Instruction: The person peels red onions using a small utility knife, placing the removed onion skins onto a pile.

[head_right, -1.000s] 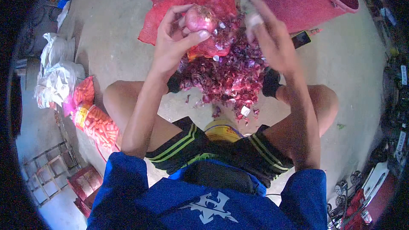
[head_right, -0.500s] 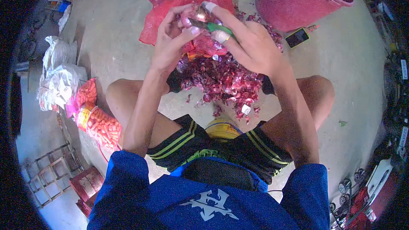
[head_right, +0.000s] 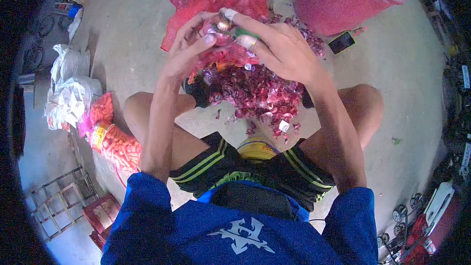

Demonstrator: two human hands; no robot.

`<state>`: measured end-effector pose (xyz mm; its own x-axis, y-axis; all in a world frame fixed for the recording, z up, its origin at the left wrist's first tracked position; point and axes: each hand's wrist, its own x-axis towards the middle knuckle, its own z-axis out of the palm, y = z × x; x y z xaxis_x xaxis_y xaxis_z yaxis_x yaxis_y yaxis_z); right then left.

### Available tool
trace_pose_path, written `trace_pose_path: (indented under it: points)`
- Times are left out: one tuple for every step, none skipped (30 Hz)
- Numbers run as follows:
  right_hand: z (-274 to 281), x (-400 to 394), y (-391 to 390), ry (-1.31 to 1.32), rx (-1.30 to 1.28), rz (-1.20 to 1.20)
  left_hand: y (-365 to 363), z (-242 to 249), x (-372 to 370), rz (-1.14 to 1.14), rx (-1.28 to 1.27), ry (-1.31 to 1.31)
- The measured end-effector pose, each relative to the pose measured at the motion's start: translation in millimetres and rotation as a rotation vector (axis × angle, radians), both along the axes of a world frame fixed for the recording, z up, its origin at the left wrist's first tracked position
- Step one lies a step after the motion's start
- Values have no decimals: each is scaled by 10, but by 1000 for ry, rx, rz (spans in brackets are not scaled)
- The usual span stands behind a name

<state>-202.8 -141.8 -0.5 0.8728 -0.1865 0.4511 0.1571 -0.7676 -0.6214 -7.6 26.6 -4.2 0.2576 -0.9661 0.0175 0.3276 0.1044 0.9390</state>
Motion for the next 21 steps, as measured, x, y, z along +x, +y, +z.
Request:
trace_pose_path:
  points:
    - [66,-11,-1,64,17,0,-3,5,-31,-1,2,-1]
    - [104,-19,-7,128,33,-3,-17,6,-84,101,-68,-214]
    - [89,-17,-17,129,33,-6,-31,5,-115,201,-139,-426]
    - [57,-11,-25,130,35,-21,-36,-18,-115,197,-138,-423]
    - [24,5,-36,132,34,-30,-35,-53,-104,173,-133,-346]
    - [-17,30,-43,134,34,-28,-33,-78,-82,153,-126,-271]
    - [-58,61,-40,48,45,11,-33,-71,-33,157,-125,-269]
    - [-83,69,-40,8,58,33,-24,-56,40,46,-70,-105]
    - [-108,75,-41,-31,70,56,3,-63,77,-63,-11,64]
    - [-94,45,-58,24,99,77,22,-74,76,-61,-1,71]
    - [-85,43,-94,73,121,94,7,-75,87,-20,-34,-122]
    - [-107,47,-107,79,127,91,3,-86,79,16,-65,-310]
    - [-143,42,-108,45,81,65,-17,-114,-16,128,-128,-417]
    - [-172,63,-115,-3,85,74,-28,-120,-52,126,-124,-411]
    - [-200,85,-122,-51,89,83,-31,-122,-78,141,-117,-400]
    - [-196,68,-116,-46,91,84,-29,-134,-83,158,-113,-392]
    - [-171,64,-131,40,91,73,-47,-161,-42,103,-101,-272]
    - [-142,63,-134,124,91,61,-17,-164,-18,108,-99,-273]
    - [-106,62,-132,121,91,62,-3,-109,-12,74,-46,-169]
    - [-66,55,-131,154,58,47,3,-73,-5,39,5,-65]
    - [-42,54,-136,187,24,31,2,-71,14,39,3,-67]
